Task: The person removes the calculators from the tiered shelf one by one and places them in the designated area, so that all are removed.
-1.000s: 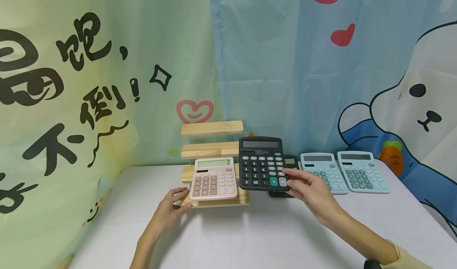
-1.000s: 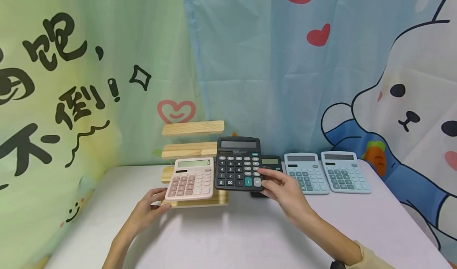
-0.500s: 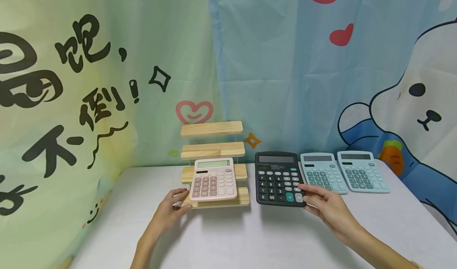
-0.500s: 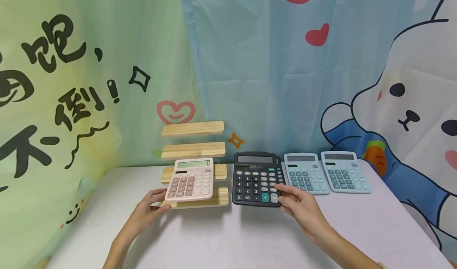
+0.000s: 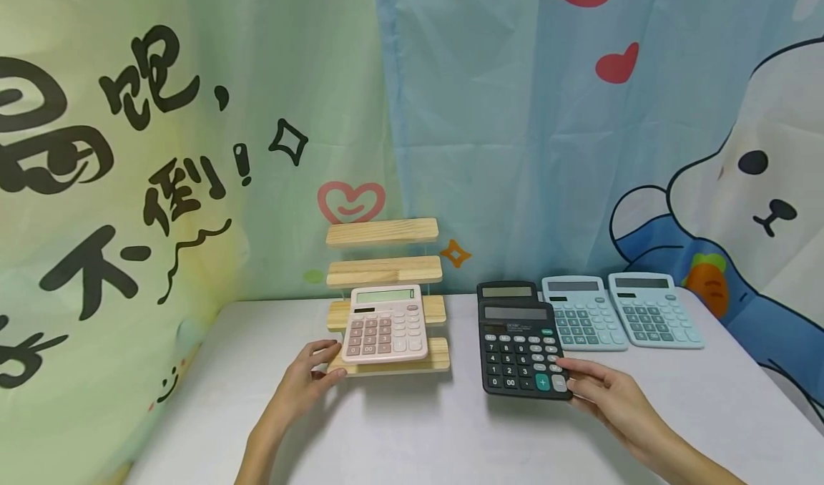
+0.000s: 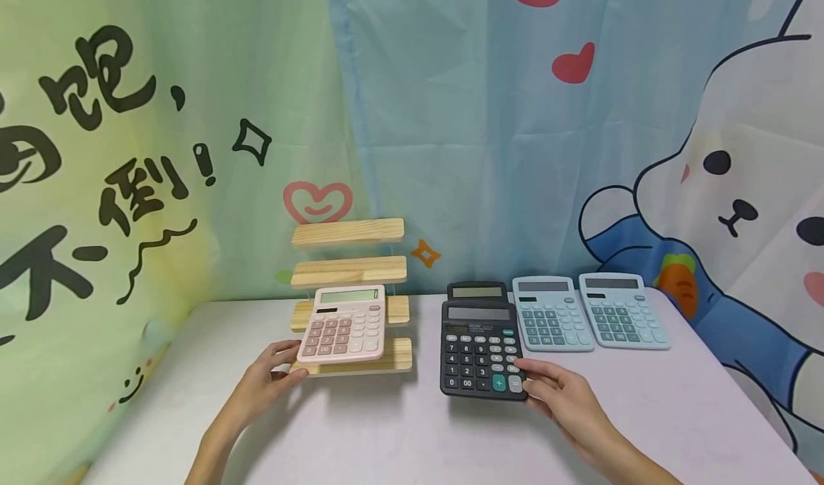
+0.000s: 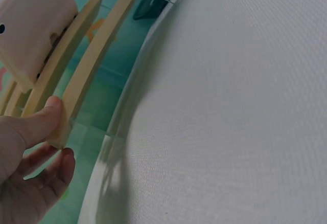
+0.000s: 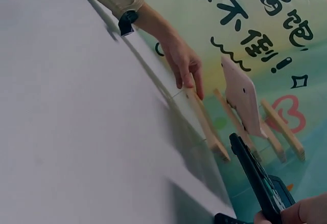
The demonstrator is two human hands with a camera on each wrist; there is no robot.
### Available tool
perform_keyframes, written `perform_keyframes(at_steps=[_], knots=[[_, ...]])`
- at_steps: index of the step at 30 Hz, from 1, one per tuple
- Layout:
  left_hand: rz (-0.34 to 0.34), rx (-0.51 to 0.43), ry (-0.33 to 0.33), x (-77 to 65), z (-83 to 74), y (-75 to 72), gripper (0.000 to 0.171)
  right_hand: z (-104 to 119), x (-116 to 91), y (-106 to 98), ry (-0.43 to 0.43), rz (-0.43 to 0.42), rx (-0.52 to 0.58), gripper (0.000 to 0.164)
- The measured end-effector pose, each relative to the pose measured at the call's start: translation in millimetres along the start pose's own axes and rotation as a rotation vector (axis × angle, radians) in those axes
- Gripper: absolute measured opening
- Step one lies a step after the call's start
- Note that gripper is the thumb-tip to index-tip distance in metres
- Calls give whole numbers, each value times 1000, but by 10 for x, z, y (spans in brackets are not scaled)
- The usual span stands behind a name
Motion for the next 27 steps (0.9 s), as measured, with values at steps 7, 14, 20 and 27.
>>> perform_keyframes(at_steps=[7,14,20,27], knots=[[0,-5,6,-11,5,-7,52,-230,-31,-110,73,-7,-67,54],[-5,3,-3,-9,9,-23,51,-390,-51,-161,110,-17,-98,51],[6,-13,-6,9,23,1,52,-463,-61,-105,98,-13,-86,46],[3,-13,3,7,5,10,52,-538,-43,-96,128,-7,-104,46]])
Point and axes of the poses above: each hand's wrist, its own x-axis towards the middle knuckle, its own y-axis out of the palm, z = x × y, the point moved 10 cm from there along x, towards the middle knuckle, and after that the axes turned 7 degrees about -y, right-handed, at the moved point
